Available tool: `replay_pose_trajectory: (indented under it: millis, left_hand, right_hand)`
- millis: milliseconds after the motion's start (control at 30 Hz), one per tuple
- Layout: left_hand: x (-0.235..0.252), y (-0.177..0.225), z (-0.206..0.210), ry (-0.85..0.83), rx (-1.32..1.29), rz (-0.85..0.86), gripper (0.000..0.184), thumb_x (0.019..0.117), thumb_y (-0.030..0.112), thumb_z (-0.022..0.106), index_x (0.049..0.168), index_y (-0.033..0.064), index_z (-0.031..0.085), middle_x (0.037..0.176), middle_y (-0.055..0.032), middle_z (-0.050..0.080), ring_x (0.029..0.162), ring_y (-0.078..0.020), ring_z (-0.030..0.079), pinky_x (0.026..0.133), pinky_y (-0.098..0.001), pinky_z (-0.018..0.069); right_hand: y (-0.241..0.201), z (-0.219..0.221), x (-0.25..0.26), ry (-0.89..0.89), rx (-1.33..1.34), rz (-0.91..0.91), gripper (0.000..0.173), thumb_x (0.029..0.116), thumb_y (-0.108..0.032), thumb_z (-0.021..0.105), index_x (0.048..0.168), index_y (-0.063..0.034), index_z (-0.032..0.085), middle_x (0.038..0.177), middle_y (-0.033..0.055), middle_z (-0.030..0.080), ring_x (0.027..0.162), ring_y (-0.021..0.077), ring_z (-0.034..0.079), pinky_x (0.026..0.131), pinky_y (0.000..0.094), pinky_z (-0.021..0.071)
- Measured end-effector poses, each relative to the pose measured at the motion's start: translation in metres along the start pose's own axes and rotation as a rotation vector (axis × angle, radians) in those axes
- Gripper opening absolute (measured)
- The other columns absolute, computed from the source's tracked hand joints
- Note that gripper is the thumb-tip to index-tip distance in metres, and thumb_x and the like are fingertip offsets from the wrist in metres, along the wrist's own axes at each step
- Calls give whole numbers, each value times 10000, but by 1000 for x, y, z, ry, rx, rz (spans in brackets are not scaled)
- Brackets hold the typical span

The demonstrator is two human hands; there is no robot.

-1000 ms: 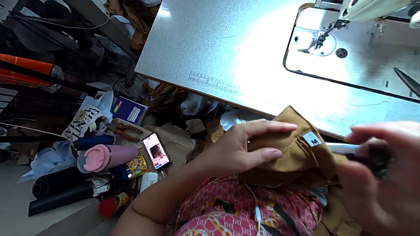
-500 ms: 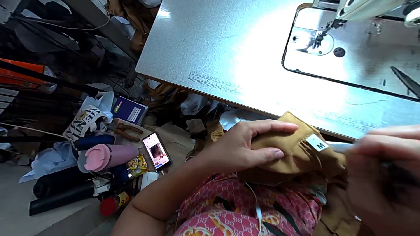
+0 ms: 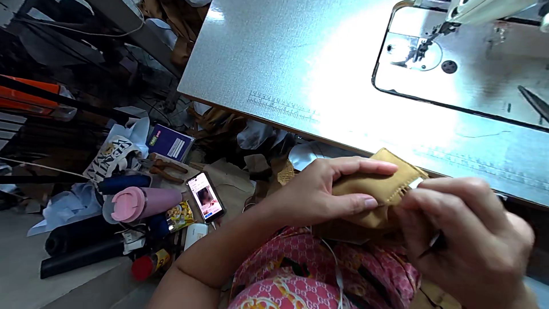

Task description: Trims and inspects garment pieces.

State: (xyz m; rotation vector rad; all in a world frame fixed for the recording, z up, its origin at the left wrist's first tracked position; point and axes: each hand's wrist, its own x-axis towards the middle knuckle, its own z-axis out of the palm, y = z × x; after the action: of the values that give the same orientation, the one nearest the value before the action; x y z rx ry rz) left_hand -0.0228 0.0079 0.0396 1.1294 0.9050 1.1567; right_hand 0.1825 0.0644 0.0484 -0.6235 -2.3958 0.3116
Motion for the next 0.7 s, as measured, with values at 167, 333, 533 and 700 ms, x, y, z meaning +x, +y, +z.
replay_pose_trajectory:
  millis: [167,333,533,700]
  left_hand:
    - [2,1,3,31,40,-6,381,925,-42,609,1304,-77,617,1187,-97,695,1000,-35,671,889,-211,567]
    - [1,1,5,44,28,-28,562,907,-55,615,1447,-18,462,1124,-98,679,935,-54,677,833,-234,583]
    - [-2,-7,12,188,420,176,779,890,-38,665,1577,30,304,1088,-113,700,949,-100,699,831,-281,598]
    - [-5,-13,12,205,699,460,325,860,36,706,1174,8,628,914,-41,705,903,-114,672,1033,-443,481]
  right_hand:
    - [3,9,3,40,-180,5,106,1001,-108,457,953,-42,525,853,168,565,611,280,526,475,375,351]
    - [20,3,3,43,-268,78,131,980,-70,479,942,23,564,833,240,616,643,379,611,480,462,427]
    - [29,-20,6,-84,181,321,534,1013,-583,523,1259,-109,548,862,-5,585,613,-22,466,550,157,405]
    - [4,-12,-16,53,124,11,96,1064,-222,527,1080,-140,572,969,42,644,829,123,622,717,231,489]
